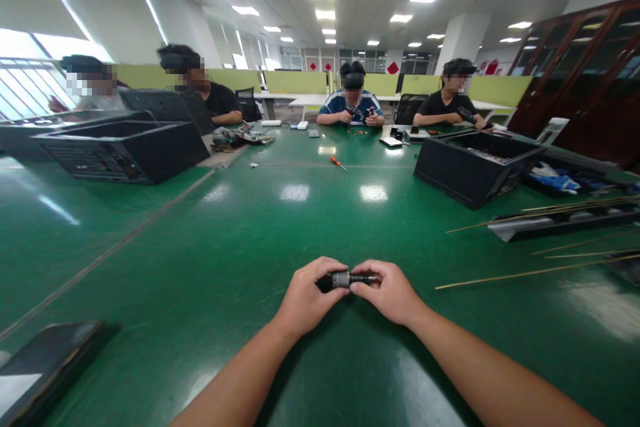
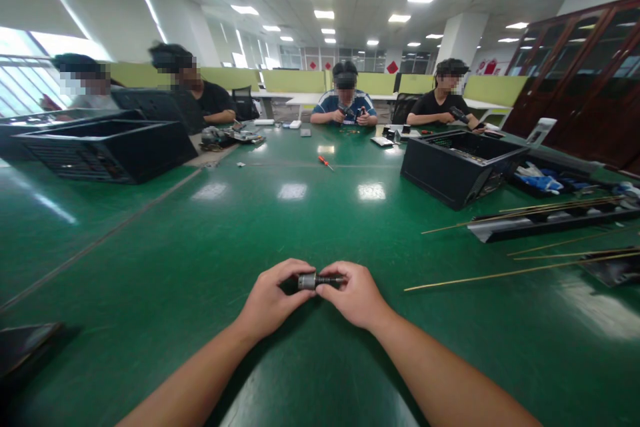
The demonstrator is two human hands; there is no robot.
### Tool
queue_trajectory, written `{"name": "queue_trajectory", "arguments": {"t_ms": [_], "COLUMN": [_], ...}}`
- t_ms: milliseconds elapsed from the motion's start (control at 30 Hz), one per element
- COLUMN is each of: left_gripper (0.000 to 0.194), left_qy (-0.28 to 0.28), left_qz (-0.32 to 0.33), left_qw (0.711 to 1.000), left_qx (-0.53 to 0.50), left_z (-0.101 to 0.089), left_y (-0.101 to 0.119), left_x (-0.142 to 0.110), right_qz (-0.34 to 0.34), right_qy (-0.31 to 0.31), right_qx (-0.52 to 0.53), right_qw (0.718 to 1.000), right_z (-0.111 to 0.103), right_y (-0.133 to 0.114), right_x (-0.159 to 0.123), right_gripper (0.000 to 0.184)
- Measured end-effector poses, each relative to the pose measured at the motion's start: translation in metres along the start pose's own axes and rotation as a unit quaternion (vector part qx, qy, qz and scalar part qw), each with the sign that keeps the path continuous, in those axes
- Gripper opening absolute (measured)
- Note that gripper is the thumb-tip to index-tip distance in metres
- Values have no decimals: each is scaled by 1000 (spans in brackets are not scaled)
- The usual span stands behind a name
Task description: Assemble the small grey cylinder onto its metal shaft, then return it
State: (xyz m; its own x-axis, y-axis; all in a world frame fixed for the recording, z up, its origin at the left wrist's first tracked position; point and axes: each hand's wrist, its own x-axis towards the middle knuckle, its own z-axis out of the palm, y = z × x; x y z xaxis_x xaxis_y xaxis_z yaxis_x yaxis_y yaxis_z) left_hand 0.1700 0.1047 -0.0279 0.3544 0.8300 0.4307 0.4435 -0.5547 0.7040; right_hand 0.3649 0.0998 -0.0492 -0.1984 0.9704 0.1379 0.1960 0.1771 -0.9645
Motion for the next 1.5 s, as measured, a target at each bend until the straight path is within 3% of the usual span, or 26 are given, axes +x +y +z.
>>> {"name": "queue_trajectory", "arguments": {"t_ms": [400, 1000, 1233, 1500], "left_gripper": [22, 22, 22, 22], "left_qy": [19, 27, 20, 2], "left_qz": [-1, -3, 7, 25], "left_qw": [1000, 999, 1000, 1000], "left_qx": [17, 18, 1, 5], "left_z": [2, 2, 0, 1], "left_y": [2, 3, 2, 2], "left_x": [-3, -2, -2, -3], "right_qz": [-19, 5, 11, -3], "right_qy": [8, -3, -12, -21], "right_qx": [-19, -1, 65, 36], "right_qw": [1000, 1000, 998, 999], "right_z": [-3, -2, -4, -2], "right_y": [6, 5, 3, 1], "right_x": [3, 2, -1, -1], "right_gripper": [17, 20, 42, 18]}}
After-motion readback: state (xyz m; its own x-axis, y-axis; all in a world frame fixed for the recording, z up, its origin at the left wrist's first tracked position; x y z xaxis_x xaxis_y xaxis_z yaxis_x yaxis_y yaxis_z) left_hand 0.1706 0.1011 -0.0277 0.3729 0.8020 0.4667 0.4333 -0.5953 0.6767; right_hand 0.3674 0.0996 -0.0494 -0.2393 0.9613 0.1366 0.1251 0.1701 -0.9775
